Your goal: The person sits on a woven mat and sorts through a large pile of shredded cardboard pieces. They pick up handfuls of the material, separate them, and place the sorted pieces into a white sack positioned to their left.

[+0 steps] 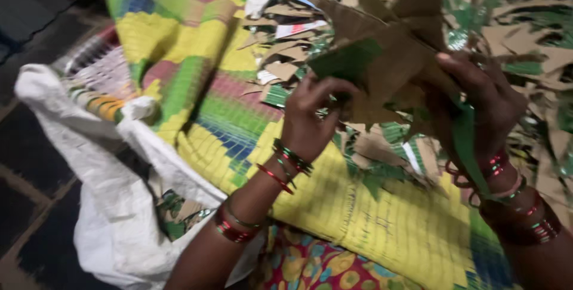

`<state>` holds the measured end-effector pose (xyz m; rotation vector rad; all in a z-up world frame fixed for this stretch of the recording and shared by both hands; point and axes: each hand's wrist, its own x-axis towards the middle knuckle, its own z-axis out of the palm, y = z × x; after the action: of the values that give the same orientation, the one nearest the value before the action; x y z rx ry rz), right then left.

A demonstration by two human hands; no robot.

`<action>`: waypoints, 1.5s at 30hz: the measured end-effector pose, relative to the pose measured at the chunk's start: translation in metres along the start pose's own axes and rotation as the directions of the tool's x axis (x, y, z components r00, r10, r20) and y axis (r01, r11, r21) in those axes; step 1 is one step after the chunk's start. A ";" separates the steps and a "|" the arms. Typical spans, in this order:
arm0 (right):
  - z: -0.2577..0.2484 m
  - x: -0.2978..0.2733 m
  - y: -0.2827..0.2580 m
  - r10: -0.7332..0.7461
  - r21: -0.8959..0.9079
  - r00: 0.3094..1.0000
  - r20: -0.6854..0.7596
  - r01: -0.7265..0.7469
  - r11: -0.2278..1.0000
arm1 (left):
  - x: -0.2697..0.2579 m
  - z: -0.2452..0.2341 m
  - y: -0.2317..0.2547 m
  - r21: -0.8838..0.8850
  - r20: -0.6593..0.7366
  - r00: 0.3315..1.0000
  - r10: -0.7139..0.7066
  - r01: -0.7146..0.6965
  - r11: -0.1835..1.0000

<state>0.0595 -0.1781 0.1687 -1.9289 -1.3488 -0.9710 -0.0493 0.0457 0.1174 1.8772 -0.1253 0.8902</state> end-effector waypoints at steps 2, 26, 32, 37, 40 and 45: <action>0.016 0.024 -0.016 -0.039 0.070 0.999 -0.023 0.040 0.997 | 0.002 -0.030 0.000 0.044 -0.033 0.999 0.025 -0.024 0.999; 0.268 0.061 -0.334 -0.132 0.654 0.921 0.367 -0.154 0.741 | -0.192 -0.409 -0.058 0.267 -0.255 0.763 -0.594 0.646 0.715; 0.289 0.028 -0.330 -0.423 0.645 0.660 0.620 -0.123 0.754 | -0.332 -0.426 -0.239 0.356 -0.197 0.386 -0.901 0.884 0.301; 0.257 0.027 -0.292 -0.402 0.595 0.597 0.694 -0.164 0.787 | -0.382 -0.435 -0.272 0.447 -0.011 0.513 -0.858 0.770 0.455; 0.226 0.030 -0.252 -0.340 0.619 0.666 0.664 -0.234 0.750 | -0.349 -0.429 -0.248 0.485 -0.060 0.574 -0.816 0.732 0.479; 0.185 0.005 -0.157 -0.138 0.497 0.717 0.683 -0.318 0.807 | -0.218 -0.392 -0.121 0.799 -0.259 0.647 -0.717 0.561 0.217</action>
<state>-0.0456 0.0211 0.0778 -1.8653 -1.6558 0.3205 -0.3559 0.3639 -0.0248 2.5343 1.1684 0.1079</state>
